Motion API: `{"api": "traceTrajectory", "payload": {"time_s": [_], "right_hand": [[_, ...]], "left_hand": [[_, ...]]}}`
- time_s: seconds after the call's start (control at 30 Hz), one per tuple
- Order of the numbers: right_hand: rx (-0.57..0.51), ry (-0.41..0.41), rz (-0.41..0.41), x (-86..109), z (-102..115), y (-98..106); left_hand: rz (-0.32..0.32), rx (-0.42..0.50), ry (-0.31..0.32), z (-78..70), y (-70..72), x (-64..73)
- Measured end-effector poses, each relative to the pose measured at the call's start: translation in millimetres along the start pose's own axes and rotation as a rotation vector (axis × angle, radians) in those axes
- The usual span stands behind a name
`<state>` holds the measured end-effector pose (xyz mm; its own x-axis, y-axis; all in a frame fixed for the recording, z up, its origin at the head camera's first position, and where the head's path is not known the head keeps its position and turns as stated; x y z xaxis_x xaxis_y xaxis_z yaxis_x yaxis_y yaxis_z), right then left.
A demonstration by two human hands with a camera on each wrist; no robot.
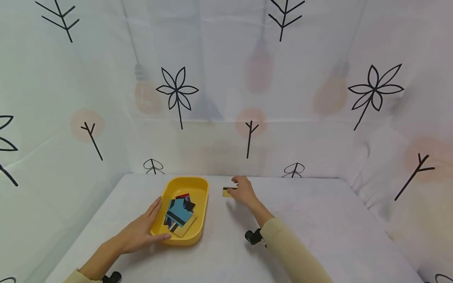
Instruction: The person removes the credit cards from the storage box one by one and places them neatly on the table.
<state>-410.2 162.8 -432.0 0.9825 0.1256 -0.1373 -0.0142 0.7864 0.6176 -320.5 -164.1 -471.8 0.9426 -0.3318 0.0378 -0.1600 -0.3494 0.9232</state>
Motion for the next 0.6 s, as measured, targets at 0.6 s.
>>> {"api": "traceTrajectory", "payload": {"time_s": [0.6], "right_hand": [[-0.111, 0.022, 0.074, 24.8, 38, -18]], "left_hand": [[-0.003, -0.011, -0.012, -1.5, 1.1, 2.0]]}}
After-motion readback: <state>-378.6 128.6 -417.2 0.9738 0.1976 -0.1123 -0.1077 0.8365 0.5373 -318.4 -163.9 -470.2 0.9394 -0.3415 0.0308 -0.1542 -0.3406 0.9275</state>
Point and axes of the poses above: each hand's wrist, its own x-axis away from the middle knuckle, its own y-axis out of the back of the hand, z = x × y, the point moved 9 cm from there along -x, towards the middle knuckle, and after that the axes turned 2 degrees about -x, right-handed, at the moved point
